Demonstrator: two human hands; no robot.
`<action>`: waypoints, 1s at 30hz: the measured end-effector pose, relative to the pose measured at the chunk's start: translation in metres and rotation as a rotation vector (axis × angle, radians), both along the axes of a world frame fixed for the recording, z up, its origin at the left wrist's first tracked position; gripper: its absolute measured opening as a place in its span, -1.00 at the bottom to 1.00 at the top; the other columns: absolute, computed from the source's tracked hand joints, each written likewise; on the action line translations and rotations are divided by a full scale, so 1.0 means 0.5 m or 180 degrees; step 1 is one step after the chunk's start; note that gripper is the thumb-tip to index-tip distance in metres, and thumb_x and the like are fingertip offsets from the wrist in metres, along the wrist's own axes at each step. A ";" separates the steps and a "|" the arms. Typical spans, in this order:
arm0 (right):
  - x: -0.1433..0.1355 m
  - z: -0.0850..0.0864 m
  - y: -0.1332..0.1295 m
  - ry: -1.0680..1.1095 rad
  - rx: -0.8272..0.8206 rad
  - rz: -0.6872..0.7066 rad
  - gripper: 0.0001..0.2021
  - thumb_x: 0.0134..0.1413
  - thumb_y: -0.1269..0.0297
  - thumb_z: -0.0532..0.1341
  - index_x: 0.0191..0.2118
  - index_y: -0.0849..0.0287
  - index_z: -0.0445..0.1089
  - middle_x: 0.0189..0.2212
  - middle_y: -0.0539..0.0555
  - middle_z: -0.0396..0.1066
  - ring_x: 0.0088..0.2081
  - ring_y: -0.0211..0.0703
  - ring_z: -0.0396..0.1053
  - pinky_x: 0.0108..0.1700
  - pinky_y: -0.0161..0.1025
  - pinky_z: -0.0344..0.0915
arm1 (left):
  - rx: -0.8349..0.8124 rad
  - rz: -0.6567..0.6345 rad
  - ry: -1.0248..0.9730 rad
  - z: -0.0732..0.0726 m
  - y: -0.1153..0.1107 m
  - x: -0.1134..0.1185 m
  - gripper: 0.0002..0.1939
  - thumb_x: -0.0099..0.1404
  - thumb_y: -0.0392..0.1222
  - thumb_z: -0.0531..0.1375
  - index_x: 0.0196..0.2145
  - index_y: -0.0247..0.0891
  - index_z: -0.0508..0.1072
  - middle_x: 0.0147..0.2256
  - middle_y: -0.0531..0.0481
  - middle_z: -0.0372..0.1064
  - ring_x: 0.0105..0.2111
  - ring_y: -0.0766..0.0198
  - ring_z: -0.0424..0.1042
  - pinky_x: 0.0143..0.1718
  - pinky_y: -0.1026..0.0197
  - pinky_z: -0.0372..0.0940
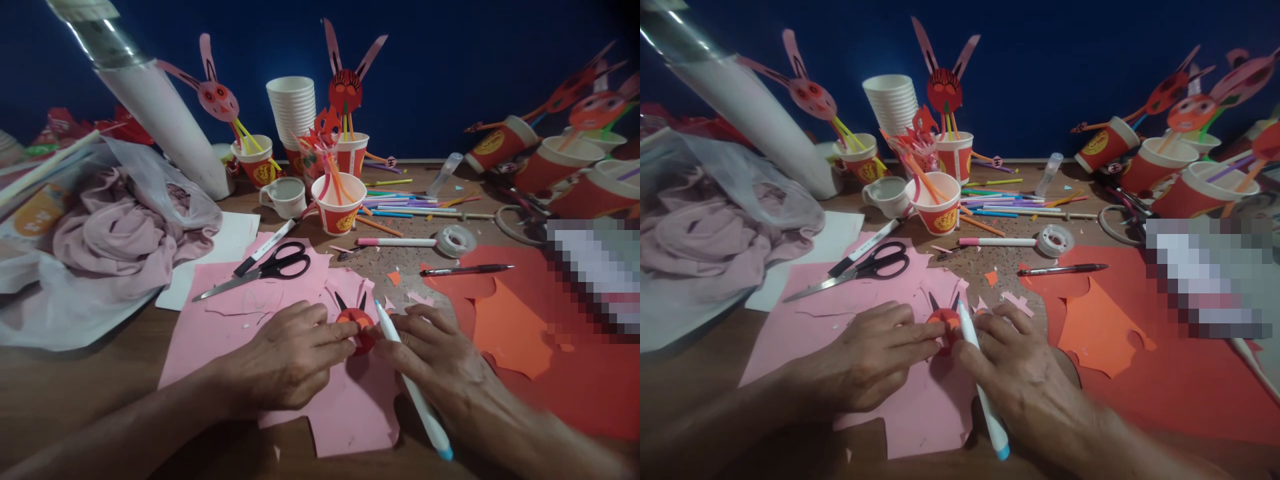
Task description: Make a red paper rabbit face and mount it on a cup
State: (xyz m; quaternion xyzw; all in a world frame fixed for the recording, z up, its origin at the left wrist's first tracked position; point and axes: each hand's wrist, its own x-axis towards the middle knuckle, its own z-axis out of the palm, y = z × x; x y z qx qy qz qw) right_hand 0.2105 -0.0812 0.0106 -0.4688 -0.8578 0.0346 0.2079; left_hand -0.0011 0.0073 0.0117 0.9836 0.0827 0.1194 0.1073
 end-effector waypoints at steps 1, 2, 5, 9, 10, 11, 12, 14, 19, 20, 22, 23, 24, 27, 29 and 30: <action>-0.002 0.003 -0.001 -0.0030 0.0021 -0.0015 -0.71 0.12 0.57 -0.06 -0.27 0.16 0.36 -0.40 0.08 0.46 -0.29 -0.12 0.33 -0.07 -0.08 0.19 | -0.0002 0.0017 0.0009 0.000 -0.001 0.001 -0.67 0.17 -0.44 -0.01 -0.14 -0.35 0.41 -0.05 -0.09 0.40 -0.37 0.20 0.20 -0.36 0.14 0.19; -0.003 0.006 -0.001 -0.0063 0.0031 -0.0035 -0.71 0.11 0.56 -0.06 -0.28 0.15 0.36 -0.39 0.09 0.46 -0.27 -0.12 0.34 -0.06 -0.08 0.19 | 0.0002 0.0022 0.0012 -0.001 -0.002 0.001 -0.66 0.17 -0.44 -0.01 -0.14 -0.35 0.41 -0.05 -0.09 0.40 -0.38 0.21 0.20 -0.37 0.14 0.19; -0.003 0.014 -0.001 -0.0104 0.0064 -0.0098 -0.72 0.11 0.53 -0.06 -0.31 0.13 0.36 -0.41 0.10 0.47 -0.25 -0.07 0.35 -0.05 -0.04 0.19 | 0.0021 0.0034 0.0003 -0.003 -0.003 0.003 -0.65 0.17 -0.45 0.00 -0.11 -0.34 0.39 -0.05 -0.09 0.39 -0.38 0.21 0.20 -0.36 0.14 0.18; 0.008 0.012 0.001 0.0041 0.0233 0.0058 -0.73 0.16 0.52 -0.06 -0.31 0.13 0.35 -0.47 0.04 0.45 -0.32 -0.15 0.36 -0.07 -0.11 0.21 | -0.0060 0.0006 -0.0021 -0.006 -0.003 0.004 -0.69 0.18 -0.45 0.02 -0.13 -0.34 0.38 -0.07 -0.07 0.40 -0.39 0.22 0.19 -0.35 0.16 0.16; 0.010 0.009 0.001 0.0101 0.0275 0.0142 -0.73 0.16 0.53 -0.06 -0.30 0.14 0.35 -0.47 0.03 0.44 -0.33 -0.17 0.36 -0.06 -0.12 0.20 | -0.0089 0.0006 -0.0030 -0.006 -0.003 0.005 -0.70 0.18 -0.45 0.02 -0.14 -0.34 0.38 -0.09 -0.06 0.40 -0.39 0.22 0.18 -0.36 0.16 0.16; 0.012 0.007 0.000 0.0150 0.0276 0.0222 -0.73 0.17 0.54 -0.06 -0.29 0.15 0.35 -0.47 0.02 0.44 -0.33 -0.19 0.35 -0.04 -0.12 0.18 | -0.0112 0.0012 -0.0030 -0.006 -0.003 0.005 -0.71 0.19 -0.44 0.02 -0.14 -0.34 0.38 -0.10 -0.05 0.41 -0.39 0.22 0.18 -0.38 0.16 0.15; 0.013 0.005 -0.001 0.0185 0.0239 0.0296 -0.73 0.18 0.54 -0.05 -0.29 0.15 0.35 -0.46 0.02 0.44 -0.32 -0.20 0.35 -0.02 -0.11 0.16 | -0.0122 0.0018 -0.0022 -0.006 -0.003 0.005 -0.71 0.19 -0.44 0.02 -0.14 -0.34 0.37 -0.10 -0.04 0.41 -0.39 0.22 0.18 -0.38 0.16 0.15; 0.012 0.003 -0.004 0.0193 0.0097 0.0437 -0.74 0.19 0.51 -0.05 -0.33 0.15 0.34 -0.46 0.01 0.44 -0.32 -0.21 0.34 0.00 -0.10 0.14 | -0.0104 0.0024 0.0020 -0.006 -0.003 0.006 -0.68 0.18 -0.44 0.03 -0.10 -0.33 0.35 -0.10 -0.05 0.39 -0.38 0.22 0.19 -0.37 0.16 0.15; 0.002 0.013 -0.012 -0.0004 0.0018 0.0432 -0.70 0.19 0.51 -0.08 -0.40 0.12 0.33 -0.44 0.01 0.46 -0.31 -0.19 0.35 0.00 -0.09 0.19 | 0.0001 0.0057 0.0142 -0.008 -0.007 0.009 -0.67 0.21 -0.44 0.02 -0.07 -0.32 0.31 -0.08 -0.08 0.37 -0.38 0.22 0.19 -0.39 0.14 0.16; 0.001 0.016 -0.012 -0.0033 0.0021 0.0410 -0.69 0.19 0.51 -0.09 -0.40 0.11 0.33 -0.40 0.01 0.48 -0.29 -0.19 0.36 0.00 -0.08 0.20 | 0.0014 0.0069 0.0125 -0.011 -0.008 0.009 -0.68 0.21 -0.44 0.02 -0.07 -0.32 0.31 -0.08 -0.08 0.37 -0.38 0.22 0.19 -0.40 0.14 0.15; 0.000 0.022 -0.010 -0.0062 -0.0014 0.0390 -0.71 0.17 0.51 -0.06 -0.39 0.09 0.34 -0.35 0.01 0.50 -0.25 -0.18 0.38 0.02 -0.07 0.20 | 0.0019 0.0090 0.0080 -0.016 -0.009 0.009 -0.67 0.22 -0.44 0.02 -0.05 -0.32 0.29 -0.08 -0.09 0.37 -0.39 0.22 0.19 -0.41 0.14 0.13; 0.001 0.024 -0.009 -0.0063 -0.0038 0.0380 -0.72 0.16 0.52 -0.05 -0.39 0.09 0.34 -0.35 0.01 0.50 -0.26 -0.19 0.38 0.02 -0.07 0.21 | 0.0020 0.0091 0.0058 -0.019 -0.008 0.010 -0.66 0.22 -0.44 0.03 -0.04 -0.33 0.28 -0.08 -0.10 0.36 -0.39 0.22 0.19 -0.41 0.14 0.12; 0.001 0.025 -0.007 -0.0071 -0.0062 0.0382 -0.73 0.15 0.52 -0.03 -0.40 0.09 0.34 -0.36 0.01 0.50 -0.27 -0.19 0.38 0.01 -0.08 0.21 | 0.0024 0.0087 0.0057 -0.021 -0.008 0.010 -0.66 0.22 -0.44 0.03 -0.03 -0.34 0.27 -0.08 -0.10 0.36 -0.39 0.21 0.18 -0.41 0.14 0.12; 0.002 0.026 -0.005 -0.0115 -0.0060 0.0404 -0.73 0.13 0.55 -0.02 -0.42 0.10 0.34 -0.43 0.00 0.48 -0.33 -0.20 0.38 -0.03 -0.11 0.24 | 0.0040 0.0064 0.0145 -0.022 -0.007 0.012 -0.69 0.21 -0.44 0.02 -0.08 -0.35 0.29 -0.09 -0.10 0.37 -0.41 0.22 0.17 -0.43 0.14 0.11; 0.003 0.025 -0.006 -0.0131 -0.0038 0.0383 -0.73 0.12 0.56 -0.01 -0.41 0.10 0.34 -0.45 0.00 0.47 -0.34 -0.21 0.38 -0.04 -0.13 0.25 | 0.0006 0.0079 0.0202 -0.018 -0.007 0.014 -0.72 0.21 -0.44 0.01 -0.12 -0.33 0.31 -0.08 -0.10 0.36 -0.39 0.21 0.18 -0.42 0.15 0.12; 0.003 0.024 -0.007 -0.0133 -0.0030 0.0369 -0.74 0.12 0.56 0.00 -0.40 0.10 0.34 -0.45 0.00 0.48 -0.33 -0.21 0.39 -0.03 -0.12 0.25 | -0.0034 0.0111 0.0215 -0.016 -0.008 0.015 -0.73 0.22 -0.45 -0.01 -0.13 -0.32 0.31 -0.08 -0.10 0.35 -0.38 0.21 0.19 -0.40 0.14 0.13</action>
